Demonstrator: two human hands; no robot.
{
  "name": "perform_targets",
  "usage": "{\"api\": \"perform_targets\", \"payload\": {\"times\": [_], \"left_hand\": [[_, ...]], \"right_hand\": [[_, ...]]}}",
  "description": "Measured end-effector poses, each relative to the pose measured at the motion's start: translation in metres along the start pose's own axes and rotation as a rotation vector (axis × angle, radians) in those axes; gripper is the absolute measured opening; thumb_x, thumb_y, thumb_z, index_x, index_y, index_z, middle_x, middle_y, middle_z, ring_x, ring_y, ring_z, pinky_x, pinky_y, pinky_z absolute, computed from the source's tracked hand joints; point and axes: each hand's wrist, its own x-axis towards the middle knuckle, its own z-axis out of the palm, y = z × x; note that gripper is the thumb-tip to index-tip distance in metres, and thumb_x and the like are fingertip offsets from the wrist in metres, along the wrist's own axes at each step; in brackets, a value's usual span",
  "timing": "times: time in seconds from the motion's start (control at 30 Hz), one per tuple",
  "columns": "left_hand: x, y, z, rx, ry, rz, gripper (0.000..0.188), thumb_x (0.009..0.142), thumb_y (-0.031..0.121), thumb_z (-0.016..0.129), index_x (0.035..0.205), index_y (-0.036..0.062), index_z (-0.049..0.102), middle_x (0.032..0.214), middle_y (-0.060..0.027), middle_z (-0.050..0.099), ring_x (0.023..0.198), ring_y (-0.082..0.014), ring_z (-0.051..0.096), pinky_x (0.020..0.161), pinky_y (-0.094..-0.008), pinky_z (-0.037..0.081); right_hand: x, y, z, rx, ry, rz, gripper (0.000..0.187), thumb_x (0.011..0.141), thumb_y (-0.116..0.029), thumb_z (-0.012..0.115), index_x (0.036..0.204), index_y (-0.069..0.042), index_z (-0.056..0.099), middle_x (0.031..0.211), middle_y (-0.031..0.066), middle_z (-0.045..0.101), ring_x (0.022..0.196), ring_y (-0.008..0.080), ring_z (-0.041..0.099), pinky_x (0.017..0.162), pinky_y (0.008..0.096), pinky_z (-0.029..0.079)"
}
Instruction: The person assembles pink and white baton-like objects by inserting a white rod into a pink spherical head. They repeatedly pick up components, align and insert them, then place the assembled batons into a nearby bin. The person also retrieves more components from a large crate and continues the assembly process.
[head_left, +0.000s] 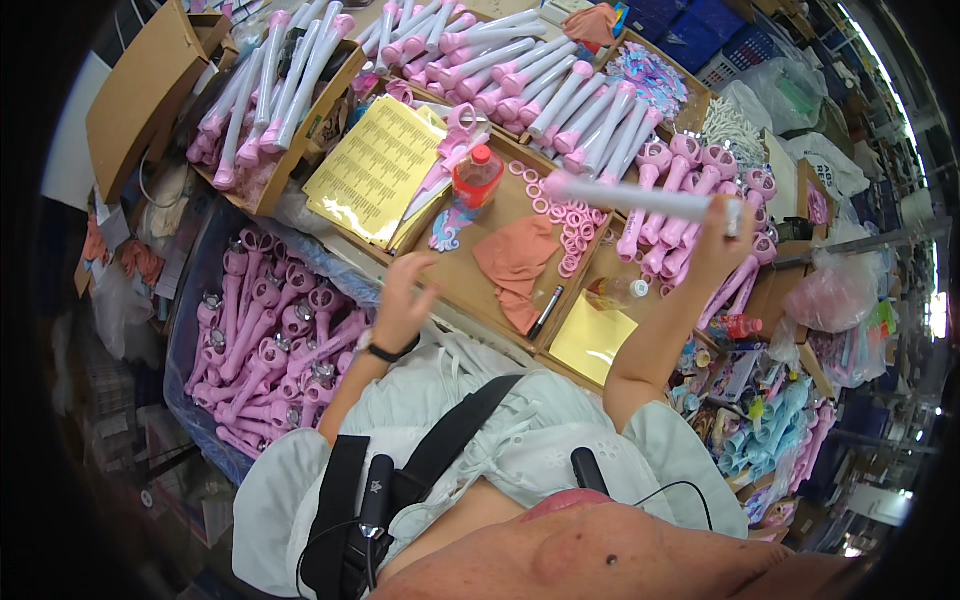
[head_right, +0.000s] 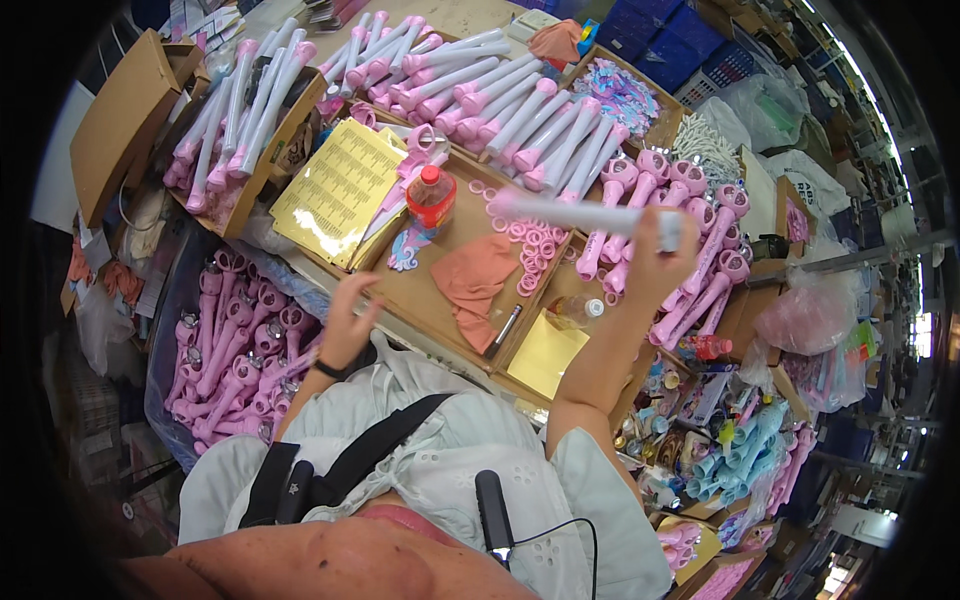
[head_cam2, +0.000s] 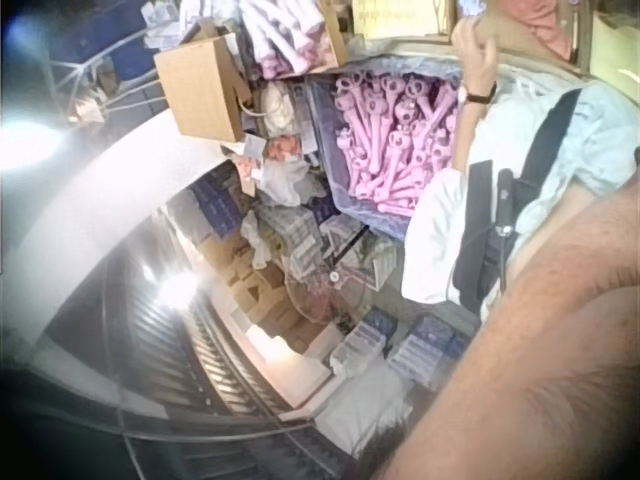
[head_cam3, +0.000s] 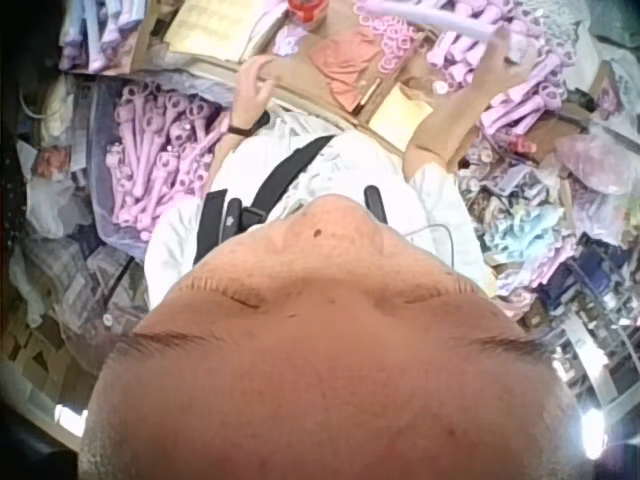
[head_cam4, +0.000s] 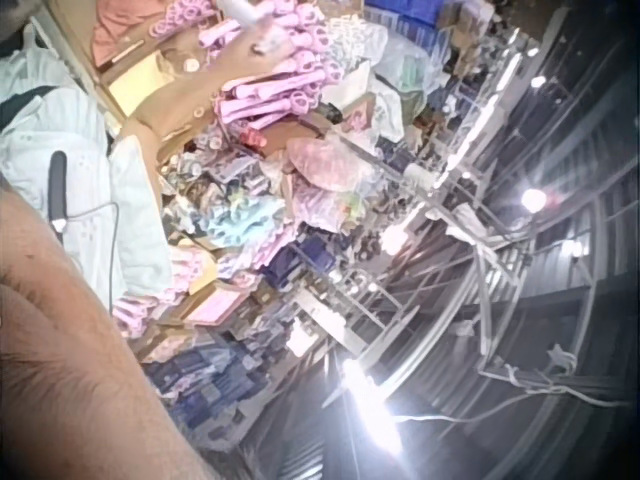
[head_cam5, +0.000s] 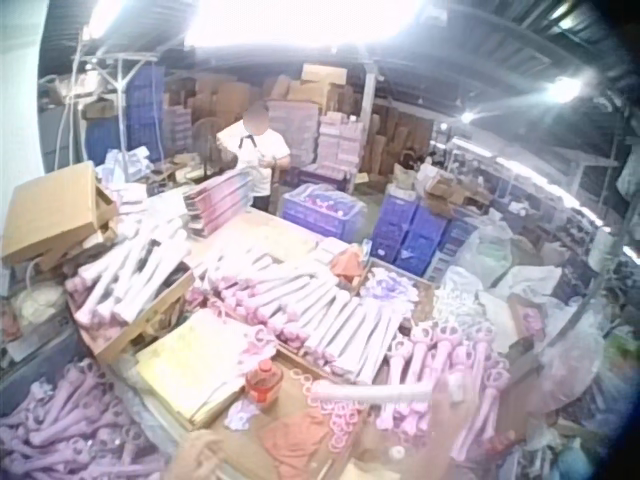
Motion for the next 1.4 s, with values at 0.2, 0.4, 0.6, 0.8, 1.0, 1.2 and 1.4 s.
{"api": "perform_targets", "payload": {"times": [0.2,0.4,0.6,0.8,1.0,1.2,1.4], "left_hand": [[0.031,0.042,0.040,-0.177,-0.430,0.188,0.057,0.075,0.013,0.069,0.125,0.0053,0.042,0.114,-0.0158,0.052,0.101,-0.0311,0.052,0.088,-0.0356,0.040],[0.026,0.016,0.048,-0.805,-0.322,-0.361,0.038,0.094,0.019,0.051,0.124,0.0051,0.034,0.107,-0.0046,0.049,0.099,-0.0117,0.049,0.082,-0.0268,0.042],[0.026,0.017,0.045,-0.917,-0.305,-0.383,0.041,0.097,0.031,0.043,0.127,0.0037,0.033,0.114,-0.0059,0.047,0.105,-0.0129,0.046,0.091,-0.0271,0.038],[0.018,0.018,0.041,-0.174,-0.205,0.074,0.040,0.089,0.022,0.055,0.122,0.0029,0.047,0.116,-0.0193,0.052,0.101,-0.0330,0.053,0.087,-0.0383,0.041],[-0.029,0.000,0.022,-0.082,-0.547,0.023,0.032,0.083,0.018,0.059,0.109,-0.0003,0.056,0.088,-0.0206,0.061,0.083,-0.0380,0.057,0.072,-0.0430,0.046],[-0.080,-0.015,0.004,0.124,-0.429,-0.157,0.030,0.082,0.019,0.060,0.104,-0.0005,0.058,0.089,-0.0191,0.062,0.082,-0.0364,0.058,0.071,-0.0434,0.046],[-0.116,-0.026,-0.005,0.216,-0.434,-0.340,0.029,0.082,0.020,0.059,0.104,0.0011,0.059,0.093,-0.0173,0.062,0.084,-0.0347,0.059,0.072,-0.0423,0.047]], "right_hand": [[-0.078,-0.016,0.038,0.573,-0.367,0.464,0.022,0.087,-0.022,0.060,0.100,-0.004,0.054,0.073,0.0011,0.055,0.065,0.0104,0.053,0.058,0.0228,0.043],[-0.159,0.008,0.070,0.215,-0.883,0.402,0.063,0.087,-0.020,0.060,0.137,-0.005,0.026,0.111,0.0094,0.051,0.101,0.0191,0.055,0.082,0.0323,0.047],[-0.221,-0.005,0.075,0.995,-1.050,0.714,0.067,0.088,-0.002,0.053,0.143,-0.006,0.016,0.136,0.0100,0.037,0.122,0.0179,0.039,0.098,0.0318,0.036],[-0.172,0.044,0.087,0.620,-0.779,0.709,0.047,0.089,-0.019,0.055,0.131,-0.002,0.039,0.109,0.0055,0.052,0.097,0.0122,0.050,0.083,0.0265,0.043],[-0.049,0.247,0.117,-0.065,-0.207,0.538,0.037,0.086,-0.021,0.055,0.112,0.006,0.048,0.098,0.0237,0.059,0.089,0.0354,0.058,0.082,0.0399,0.043],[-0.042,0.322,0.122,-0.641,-0.337,0.718,0.050,0.081,-0.036,0.056,0.112,0.004,0.051,0.109,0.0275,0.058,0.103,0.0412,0.055,0.090,0.0445,0.042],[-0.062,0.311,0.139,-0.911,-0.108,0.349,0.044,0.083,-0.021,0.056,0.122,-0.003,0.047,0.122,0.0206,0.049,0.110,0.0388,0.049,0.092,0.0470,0.039]]}}
